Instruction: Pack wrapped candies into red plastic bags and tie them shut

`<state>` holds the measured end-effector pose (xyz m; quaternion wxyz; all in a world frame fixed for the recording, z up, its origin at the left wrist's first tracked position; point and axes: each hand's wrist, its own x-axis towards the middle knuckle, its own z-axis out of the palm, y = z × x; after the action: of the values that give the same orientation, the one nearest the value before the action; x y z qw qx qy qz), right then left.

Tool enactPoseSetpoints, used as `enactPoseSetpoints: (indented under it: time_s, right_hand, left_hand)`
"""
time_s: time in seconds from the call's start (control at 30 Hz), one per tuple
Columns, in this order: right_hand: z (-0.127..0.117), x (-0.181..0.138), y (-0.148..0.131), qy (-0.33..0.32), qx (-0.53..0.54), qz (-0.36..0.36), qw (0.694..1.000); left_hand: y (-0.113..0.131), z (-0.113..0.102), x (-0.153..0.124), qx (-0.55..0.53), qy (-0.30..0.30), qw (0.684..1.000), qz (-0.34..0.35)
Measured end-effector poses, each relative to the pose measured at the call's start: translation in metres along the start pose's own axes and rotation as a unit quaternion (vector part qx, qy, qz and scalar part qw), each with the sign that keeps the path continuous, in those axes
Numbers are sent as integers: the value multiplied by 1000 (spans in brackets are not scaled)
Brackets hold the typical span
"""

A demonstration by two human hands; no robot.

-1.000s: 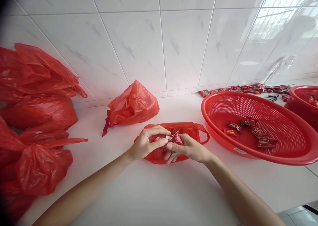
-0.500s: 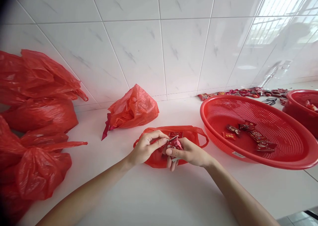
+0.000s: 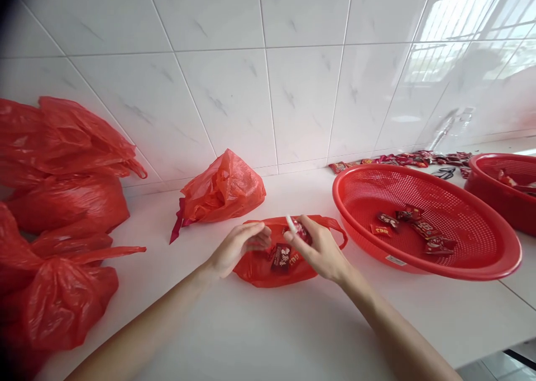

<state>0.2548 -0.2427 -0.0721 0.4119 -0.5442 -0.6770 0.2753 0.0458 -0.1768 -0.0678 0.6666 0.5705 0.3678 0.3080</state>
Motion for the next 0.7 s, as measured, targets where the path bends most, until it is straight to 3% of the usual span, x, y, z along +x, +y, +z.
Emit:
enactPoseSetpoints:
  time_s: [0.1, 0.2, 0.27, 0.37, 0.5, 0.6, 0.7]
  right_hand:
    - [12, -1, 7, 37, -150, -46, 987]
    - [18, -1, 11, 49, -204, -57, 976]
    - [16, -1, 12, 38, -158, -47, 986]
    - [9, 1, 10, -27, 20, -10, 999]
    - [3, 4, 6, -53, 180, 25, 982]
    - [4, 5, 7, -46, 192, 28, 980]
    - [5, 5, 13, -3, 110, 30, 993]
  left_hand:
    - [-6, 7, -2, 7, -73, 997, -31]
    - [-15, 14, -2, 22, -89, 996, -13]
    - [-18, 15, -2, 33, -77, 996, 7]
    - [-20, 12, -1, 62, -47, 996, 51]
    - [-18, 5, 3, 104, -4, 989, 107]
    - [-18, 1, 5, 133, 24, 984, 120]
    - [-17, -3, 5, 171, 92, 970, 146]
